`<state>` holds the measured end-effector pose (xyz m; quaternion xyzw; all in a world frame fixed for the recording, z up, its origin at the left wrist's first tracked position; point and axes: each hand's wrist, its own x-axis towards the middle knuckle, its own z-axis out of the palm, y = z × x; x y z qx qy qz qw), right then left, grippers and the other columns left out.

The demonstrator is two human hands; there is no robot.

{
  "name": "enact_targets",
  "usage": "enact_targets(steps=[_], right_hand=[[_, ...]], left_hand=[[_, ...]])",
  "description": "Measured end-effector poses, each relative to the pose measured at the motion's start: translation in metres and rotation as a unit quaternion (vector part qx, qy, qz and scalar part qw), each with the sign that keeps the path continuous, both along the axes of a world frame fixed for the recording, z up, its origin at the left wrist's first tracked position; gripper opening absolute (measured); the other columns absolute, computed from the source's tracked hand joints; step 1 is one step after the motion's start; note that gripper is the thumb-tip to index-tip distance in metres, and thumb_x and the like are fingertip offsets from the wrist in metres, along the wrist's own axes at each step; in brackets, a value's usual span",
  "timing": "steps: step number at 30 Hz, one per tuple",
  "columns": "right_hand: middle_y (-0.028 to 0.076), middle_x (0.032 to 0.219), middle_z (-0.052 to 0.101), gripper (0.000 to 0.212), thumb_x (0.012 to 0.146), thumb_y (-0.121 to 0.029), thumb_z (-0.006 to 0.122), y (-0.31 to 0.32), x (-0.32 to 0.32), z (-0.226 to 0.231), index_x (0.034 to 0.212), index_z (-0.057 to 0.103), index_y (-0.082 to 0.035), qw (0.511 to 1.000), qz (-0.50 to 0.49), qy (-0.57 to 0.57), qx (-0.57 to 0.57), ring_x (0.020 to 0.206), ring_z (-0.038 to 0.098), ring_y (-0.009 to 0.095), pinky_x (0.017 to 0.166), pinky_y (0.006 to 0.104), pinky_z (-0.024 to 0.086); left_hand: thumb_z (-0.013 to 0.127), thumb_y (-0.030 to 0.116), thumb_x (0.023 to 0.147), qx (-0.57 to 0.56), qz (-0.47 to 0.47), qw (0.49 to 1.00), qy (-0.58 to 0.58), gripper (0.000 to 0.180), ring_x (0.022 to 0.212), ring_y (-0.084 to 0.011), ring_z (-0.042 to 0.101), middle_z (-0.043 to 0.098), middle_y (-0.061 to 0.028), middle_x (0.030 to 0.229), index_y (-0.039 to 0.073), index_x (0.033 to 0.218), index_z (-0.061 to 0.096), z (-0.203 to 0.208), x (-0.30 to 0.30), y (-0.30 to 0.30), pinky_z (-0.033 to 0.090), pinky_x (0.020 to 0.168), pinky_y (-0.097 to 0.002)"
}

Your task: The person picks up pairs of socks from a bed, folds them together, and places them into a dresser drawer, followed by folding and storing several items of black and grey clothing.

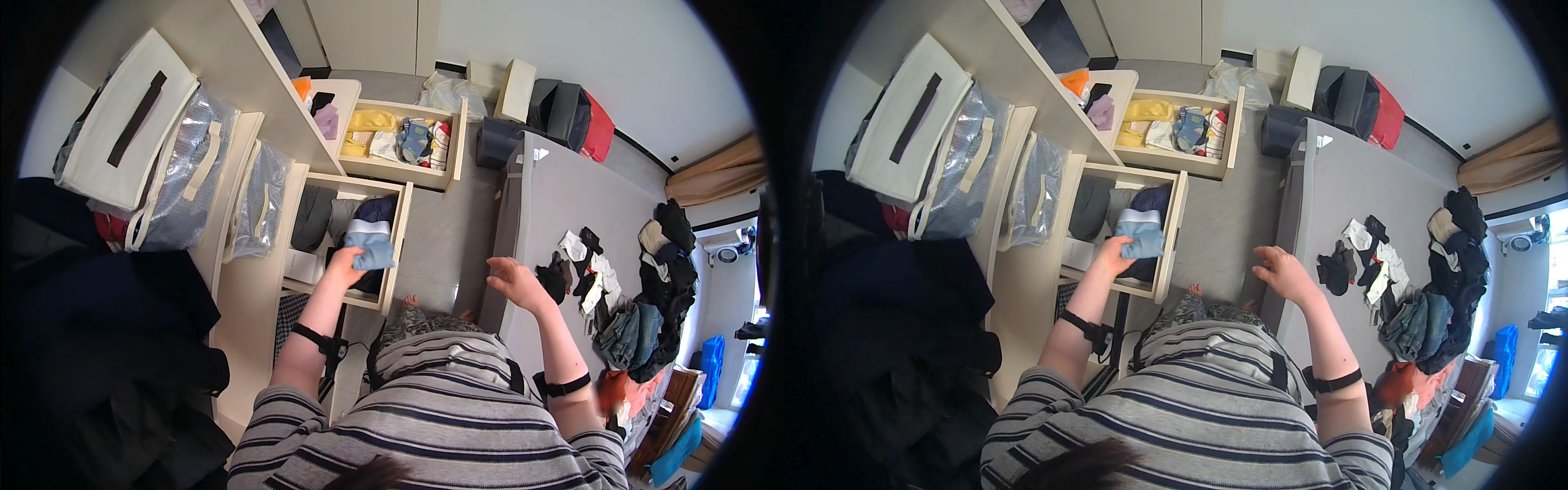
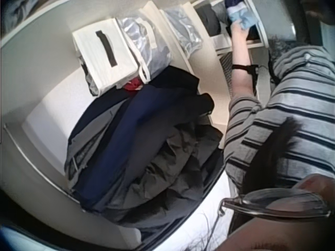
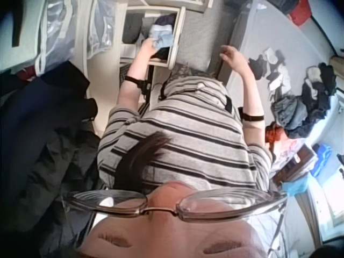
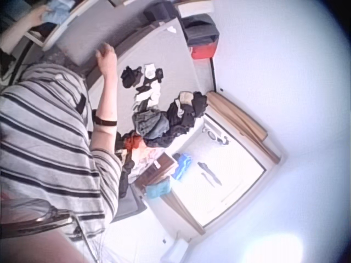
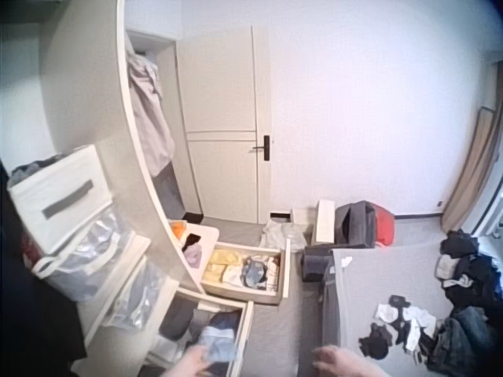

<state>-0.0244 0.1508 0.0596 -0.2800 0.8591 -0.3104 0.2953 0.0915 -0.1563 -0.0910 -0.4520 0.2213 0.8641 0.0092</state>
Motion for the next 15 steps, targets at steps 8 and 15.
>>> enact_targets(steps=[8,15], right_hand=[[0.013,0.095,0.051,0.033,0.071,-0.018,0.053,0.003,0.018,0.002,0.099,0.047,-0.002,0.999,-0.02,-0.031,0.022,0.084,0.052,0.023,0.073,0.0302,0.042],[0.014,0.095,0.051,0.033,0.07,-0.017,0.053,0.009,0.032,0.007,0.099,0.048,-0.003,0.996,-0.073,-0.04,0.02,0.085,0.052,0.024,0.073,0.0305,0.042]], left_hand=[[0.043,0.002,0.069,-0.131,0.027,0.989,-0.057,0.029,0.08,-0.0247,0.051,0.05,-0.0112,0.09,0.005,0.098,0.043,-0.034,-0.006,-0.065,0.044,0.067,-0.037],[0.047,0.007,0.071,-0.321,-0.05,0.931,-0.166,0.044,0.08,-0.018,0.049,0.048,-0.007,0.094,0.011,0.113,0.034,-0.061,-0.008,-0.093,0.04,0.062,-0.032]])
